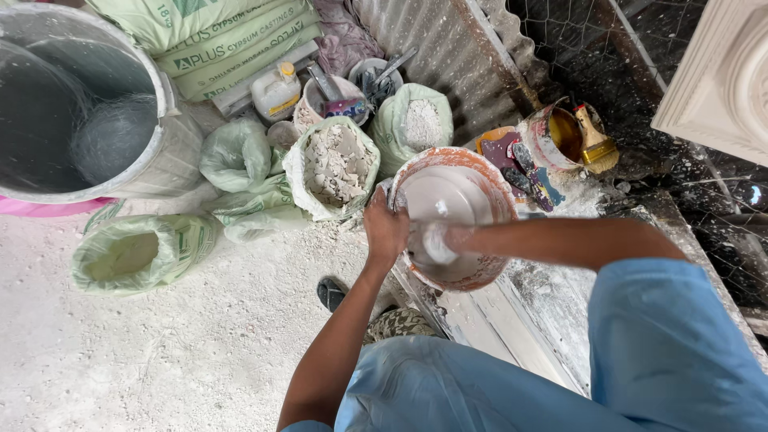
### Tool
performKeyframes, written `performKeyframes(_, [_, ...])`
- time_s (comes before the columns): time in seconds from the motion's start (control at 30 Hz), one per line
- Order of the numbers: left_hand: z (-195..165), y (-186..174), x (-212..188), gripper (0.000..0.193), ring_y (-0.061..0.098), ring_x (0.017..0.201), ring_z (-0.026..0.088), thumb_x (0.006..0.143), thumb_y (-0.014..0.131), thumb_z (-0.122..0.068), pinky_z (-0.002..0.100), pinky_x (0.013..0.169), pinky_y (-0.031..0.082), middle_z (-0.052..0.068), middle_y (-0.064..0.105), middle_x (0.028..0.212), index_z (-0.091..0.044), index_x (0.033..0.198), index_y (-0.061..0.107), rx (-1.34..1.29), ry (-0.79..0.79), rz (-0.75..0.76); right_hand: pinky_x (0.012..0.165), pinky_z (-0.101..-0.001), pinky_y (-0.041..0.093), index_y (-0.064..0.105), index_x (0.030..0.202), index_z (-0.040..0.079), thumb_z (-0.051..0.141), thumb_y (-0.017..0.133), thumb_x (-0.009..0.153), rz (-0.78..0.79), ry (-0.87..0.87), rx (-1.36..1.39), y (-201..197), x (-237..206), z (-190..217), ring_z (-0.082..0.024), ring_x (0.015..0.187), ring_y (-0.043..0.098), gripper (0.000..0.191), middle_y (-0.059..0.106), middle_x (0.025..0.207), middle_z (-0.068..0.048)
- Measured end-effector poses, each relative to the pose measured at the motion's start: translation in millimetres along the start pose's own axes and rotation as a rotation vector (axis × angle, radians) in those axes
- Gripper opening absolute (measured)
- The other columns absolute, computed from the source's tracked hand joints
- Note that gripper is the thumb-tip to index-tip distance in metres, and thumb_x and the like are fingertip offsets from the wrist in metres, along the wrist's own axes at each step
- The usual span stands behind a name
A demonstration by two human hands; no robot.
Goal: The person scoops white gypsum slurry from a plastic basin and spreads it by hand along the recessed channel of a long wooden mold, working along its length. They then mix more slurry in the basin with their hand and pour the mixed slurry from the basin onto the mold channel.
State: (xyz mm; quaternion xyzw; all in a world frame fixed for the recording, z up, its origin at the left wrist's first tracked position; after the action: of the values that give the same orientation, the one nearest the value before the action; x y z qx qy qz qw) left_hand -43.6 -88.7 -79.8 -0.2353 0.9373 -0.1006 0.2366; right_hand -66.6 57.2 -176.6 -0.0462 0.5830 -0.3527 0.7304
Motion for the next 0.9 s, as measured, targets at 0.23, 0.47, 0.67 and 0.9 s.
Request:
performKeyframes(0.23, [-5,-8,-4,0.068,0.070,0.053,0.028,0.080,0.059,-0.002,0.041,0.069,0.061,0.021,0.066,0.060,0.020,0.142,0.042,-0.049,0.135,-0.097,0.087,-0.0398,0.059,0.064,0.101,0.000,0.018,0.060,0.086,0.052,-0.126,-0.757,-90,16,-36,-0.028,0.099,0.068,0.024,0.068,0.105,-0.015])
performKeyframes(0.47, [8,0,1,0.068,0.069,0.054,0.031,0.078,0.059,-0.003,0.043,0.070,0.059,0.023,0.065,0.061,0.020,0.140,0.045,-0.056,0.151,-0.099,0.087,-0.0393,0.060,0.062,0.100,0.000,0.018,0.060,0.085,-0.537,-0.702,-0.860,-99,-59,-5,-0.027,0.100,0.067,0.023,0.067,0.104,-0.014])
performKeyframes(0.67, [2,-7,-1,0.066,0.068,0.056,0.027,0.078,0.061,-0.002,0.042,0.066,0.058,0.020,0.066,0.067,0.021,0.138,0.047,-0.071,0.231,-0.149,0.079,-0.0385,0.060,0.058,0.103,-0.002,0.013,0.055,0.091,-0.279,-0.059,-0.500,-30,-55,-36,-0.027,0.090,0.068,0.020,0.066,0.101,-0.017])
performKeyframes(0.9, [0,-2,-1,0.071,0.067,0.052,0.024,0.079,0.058,-0.001,0.039,0.060,0.058,0.020,0.066,0.061,0.020,0.144,0.039,-0.120,0.097,-0.079,0.071,-0.0387,0.057,0.059,0.103,-0.001,0.011,0.050,0.097,-0.413,0.402,0.466,51,-24,-34,-0.026,0.079,0.066,0.016,0.065,0.091,-0.018])
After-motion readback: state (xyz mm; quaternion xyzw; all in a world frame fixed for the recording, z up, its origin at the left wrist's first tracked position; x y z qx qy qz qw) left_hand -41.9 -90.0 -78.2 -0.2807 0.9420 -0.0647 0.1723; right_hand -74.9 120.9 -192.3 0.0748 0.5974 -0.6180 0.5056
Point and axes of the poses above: each hand's wrist, its own x-axis towards the middle knuckle, its own y-axis out of the palm, z = x × y, the point moved 10 cm from there along x, towards the middle knuckle
